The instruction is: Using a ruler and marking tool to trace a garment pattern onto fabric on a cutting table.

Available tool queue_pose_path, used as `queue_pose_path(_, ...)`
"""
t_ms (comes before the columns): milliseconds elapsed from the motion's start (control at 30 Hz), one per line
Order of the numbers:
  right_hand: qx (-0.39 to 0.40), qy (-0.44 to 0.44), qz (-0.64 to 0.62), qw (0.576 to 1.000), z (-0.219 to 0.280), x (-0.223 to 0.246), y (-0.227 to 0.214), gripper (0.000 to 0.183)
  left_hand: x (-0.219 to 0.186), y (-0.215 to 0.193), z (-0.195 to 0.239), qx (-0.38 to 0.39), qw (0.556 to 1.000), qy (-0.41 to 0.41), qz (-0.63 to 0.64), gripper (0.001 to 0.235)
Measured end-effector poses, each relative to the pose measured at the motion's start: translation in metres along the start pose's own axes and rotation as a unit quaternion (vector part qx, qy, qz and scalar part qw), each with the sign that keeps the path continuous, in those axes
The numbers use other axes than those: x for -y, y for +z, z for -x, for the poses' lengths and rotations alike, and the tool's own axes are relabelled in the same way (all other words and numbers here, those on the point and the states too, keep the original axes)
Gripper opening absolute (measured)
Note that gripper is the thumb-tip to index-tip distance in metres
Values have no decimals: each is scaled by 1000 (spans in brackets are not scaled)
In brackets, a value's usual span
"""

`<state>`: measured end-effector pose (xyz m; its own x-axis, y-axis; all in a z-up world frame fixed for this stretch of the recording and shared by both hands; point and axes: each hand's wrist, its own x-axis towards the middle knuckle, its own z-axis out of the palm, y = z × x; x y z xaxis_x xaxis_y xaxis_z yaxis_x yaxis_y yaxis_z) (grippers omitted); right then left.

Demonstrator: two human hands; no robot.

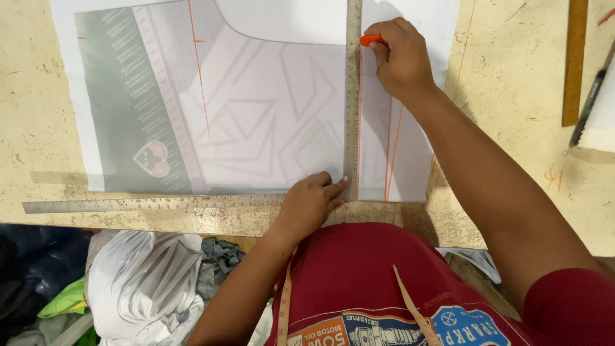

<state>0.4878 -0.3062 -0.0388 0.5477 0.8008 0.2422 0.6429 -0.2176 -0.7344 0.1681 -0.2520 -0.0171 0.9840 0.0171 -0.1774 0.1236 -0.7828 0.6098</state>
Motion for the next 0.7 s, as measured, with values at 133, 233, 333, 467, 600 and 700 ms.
queue_pose_path(133,8,13,11,1000,0,3,-2,24,-3,-6,-1,7,1000,-9,1,47)
queue_pose_path(233,11,17,4,1000,0,3,-2,23,-2,-4,-2,21,1000,-18,5,49)
queue_pose_path(333,11,18,-5,1000,1,2,-2,22,-1,-1,-2,16,1000,-22,13,49)
queue_pose_path(467,12,7,3,1000,0,-1,-2,20,-2,-3,-2,-1,1000,-12,22,47)
queue_pose_path(600,-1,-51,34,998,2,-12,3,22,-1,-3,-2,-23,1000,13,14,45)
queue_pose_path(700,-15,-83,45,995,0,-12,3,24,-1,-3,-2,-9,1000,-6,18,49)
